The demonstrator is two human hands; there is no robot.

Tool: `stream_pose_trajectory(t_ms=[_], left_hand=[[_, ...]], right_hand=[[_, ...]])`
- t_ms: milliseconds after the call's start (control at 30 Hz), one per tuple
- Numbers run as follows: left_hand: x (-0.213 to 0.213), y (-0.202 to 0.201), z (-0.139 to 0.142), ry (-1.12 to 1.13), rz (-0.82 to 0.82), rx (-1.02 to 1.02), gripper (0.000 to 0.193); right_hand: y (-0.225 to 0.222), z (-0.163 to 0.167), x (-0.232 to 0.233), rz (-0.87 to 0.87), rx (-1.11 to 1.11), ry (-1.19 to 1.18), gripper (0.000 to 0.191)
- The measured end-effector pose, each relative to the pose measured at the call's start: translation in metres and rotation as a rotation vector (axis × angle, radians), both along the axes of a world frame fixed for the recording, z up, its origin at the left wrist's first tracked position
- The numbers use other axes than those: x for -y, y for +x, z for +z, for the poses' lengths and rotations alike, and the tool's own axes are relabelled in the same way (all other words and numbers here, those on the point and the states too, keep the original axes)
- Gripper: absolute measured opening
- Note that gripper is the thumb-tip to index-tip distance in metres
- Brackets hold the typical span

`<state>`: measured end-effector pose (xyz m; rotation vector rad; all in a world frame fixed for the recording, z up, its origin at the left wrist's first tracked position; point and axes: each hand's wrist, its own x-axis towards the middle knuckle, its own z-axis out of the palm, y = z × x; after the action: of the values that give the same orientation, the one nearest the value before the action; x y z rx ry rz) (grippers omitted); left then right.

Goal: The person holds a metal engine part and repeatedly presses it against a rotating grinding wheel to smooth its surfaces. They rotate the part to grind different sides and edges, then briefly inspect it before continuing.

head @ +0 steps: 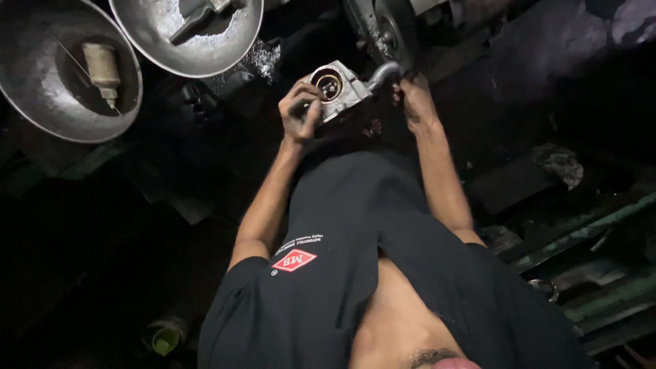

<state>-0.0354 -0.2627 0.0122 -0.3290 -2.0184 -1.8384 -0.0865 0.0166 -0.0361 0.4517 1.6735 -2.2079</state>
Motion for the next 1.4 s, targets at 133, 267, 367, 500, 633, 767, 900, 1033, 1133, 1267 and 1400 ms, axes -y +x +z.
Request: stream_pose_trajectory(t_ms=[133,267,367,500,633,767,900,1033,1133,1267,1400], left_hand=[[0.003,-0.004,0.017,-0.187,-0.122,-0.171,0.010],[-0.016,-0.022,0.028,-0.222,-0.199,-0.219,0.010],[-0.033,-0.031,0.031,-0.184,-0.197,-0.227,0.008],[-0.037,-0.029,0.035,-0.180,-0.181,-0.227,0.008],[-0.023,-0.017,0.038,-0.206,-0.206,-0.255,0.008],[-0.007,-0.005,0.040,-0.225,-0.216,-0.318,0.011],[0.009,0.004,0.044,-0.307,-0.174,-0.356,0.010],[0.026,0.013,0.046,-0.382,-0.131,-0.391,0.013],[0.037,0.012,0.045,-0.469,-0.176,-0.461,0.019],[0.042,-0.010,0.044,-0.530,-0.298,-0.598,0.026],[0.036,-0.039,0.048,-0.502,-0.399,-0.647,0.024]], right_hand=[[0.005,0.013,-0.010,0.017,0.025,0.042,0.019],[0.003,0.026,-0.034,-0.056,-0.005,0.057,0.028],[-0.006,0.033,-0.055,-0.044,-0.069,0.119,0.026],[-0.011,0.031,-0.068,0.026,-0.133,0.097,0.032],[-0.001,0.012,-0.057,0.001,-0.091,0.070,0.025],[0.011,0.001,-0.042,0.079,-0.097,0.090,0.024],[0.013,0.003,-0.019,0.071,-0.031,0.047,0.022],[0.010,0.006,0.012,0.047,-0.039,-0.100,0.022],[0.011,0.006,0.022,0.068,-0.051,-0.155,0.026],[0.014,0.002,0.015,0.022,-0.044,-0.155,0.024],[0.019,0.003,0.002,-0.049,-0.028,-0.098,0.023]])
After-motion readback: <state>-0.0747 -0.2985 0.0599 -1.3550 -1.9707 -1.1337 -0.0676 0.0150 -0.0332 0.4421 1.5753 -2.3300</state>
